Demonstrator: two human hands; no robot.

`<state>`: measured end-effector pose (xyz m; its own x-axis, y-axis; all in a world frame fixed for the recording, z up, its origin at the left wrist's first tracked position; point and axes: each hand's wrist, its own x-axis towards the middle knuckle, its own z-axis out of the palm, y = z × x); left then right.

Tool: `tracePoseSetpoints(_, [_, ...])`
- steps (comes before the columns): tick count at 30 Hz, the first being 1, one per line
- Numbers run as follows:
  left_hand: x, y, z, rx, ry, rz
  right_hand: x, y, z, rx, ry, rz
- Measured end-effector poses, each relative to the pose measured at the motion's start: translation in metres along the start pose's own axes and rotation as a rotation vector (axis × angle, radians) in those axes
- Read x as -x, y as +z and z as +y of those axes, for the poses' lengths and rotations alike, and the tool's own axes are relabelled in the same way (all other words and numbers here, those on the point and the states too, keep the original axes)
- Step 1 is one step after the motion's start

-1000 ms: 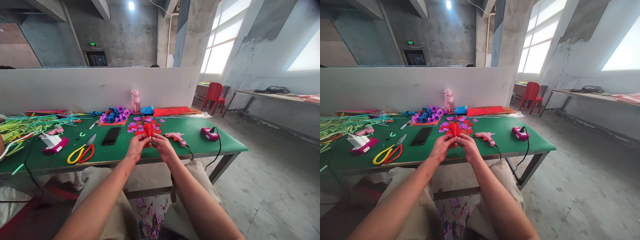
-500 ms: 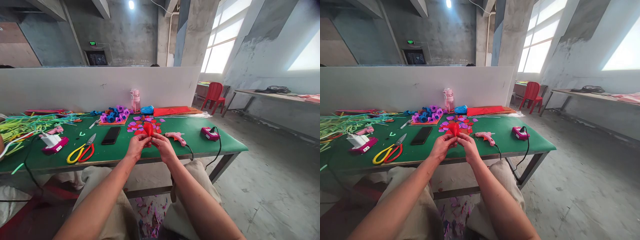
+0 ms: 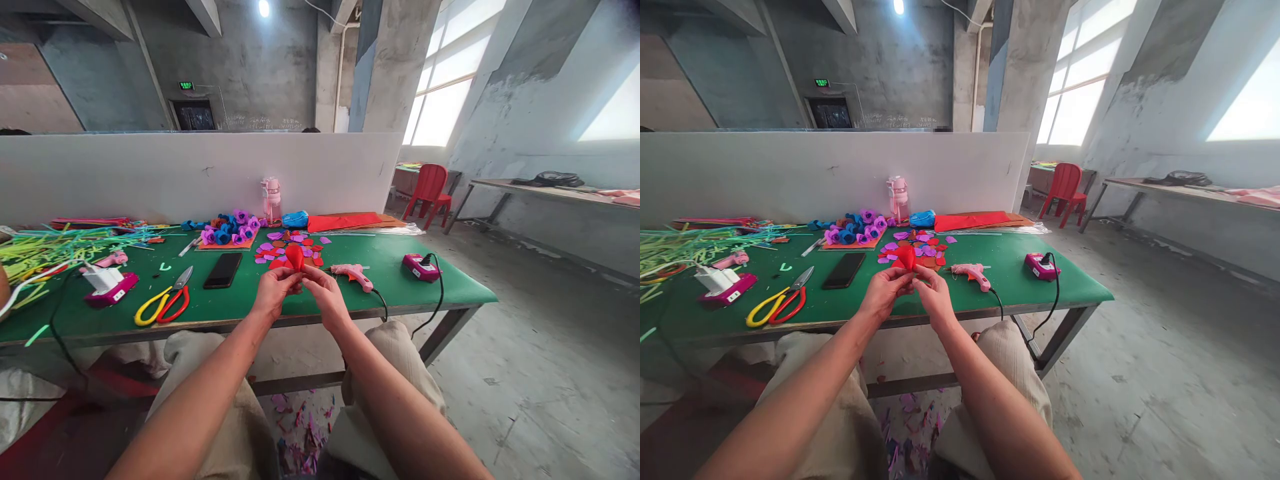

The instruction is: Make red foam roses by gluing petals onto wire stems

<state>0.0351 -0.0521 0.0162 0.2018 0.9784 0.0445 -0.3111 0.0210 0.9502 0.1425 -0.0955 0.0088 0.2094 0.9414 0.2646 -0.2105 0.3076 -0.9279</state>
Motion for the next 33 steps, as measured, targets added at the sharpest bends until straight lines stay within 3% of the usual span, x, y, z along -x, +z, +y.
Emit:
tracePoseSetpoints(9, [-0.001, 0.0, 0.0, -0.004, -0.013, 0.019, 0.002, 0.003, 0.007, 0.32, -0.218, 0.049])
tracePoseSetpoints(15, [0.002, 0.002, 0.002, 0.006, -0.013, 0.005, 0.003, 0.003, 0.003, 0.421, -0.248, 0.041])
tracePoseSetpoints(21, [0.001, 0.0, 0.001, 0.0, -0.007, 0.011, 0.007, 0.006, 0.004, 0.567, -0.379, 0.063])
tracePoseSetpoints(27, [-0.002, -0.005, 0.004, 0.059, -0.039, -0.01, 0.005, 0.001, -0.006, 0.431, -0.322, 0.081])
tracePoseSetpoints(33, [0.002, -0.005, 0.007, 0.073, -0.083, -0.106, -0.008, -0.015, -0.007, 0.054, -0.031, 0.064])
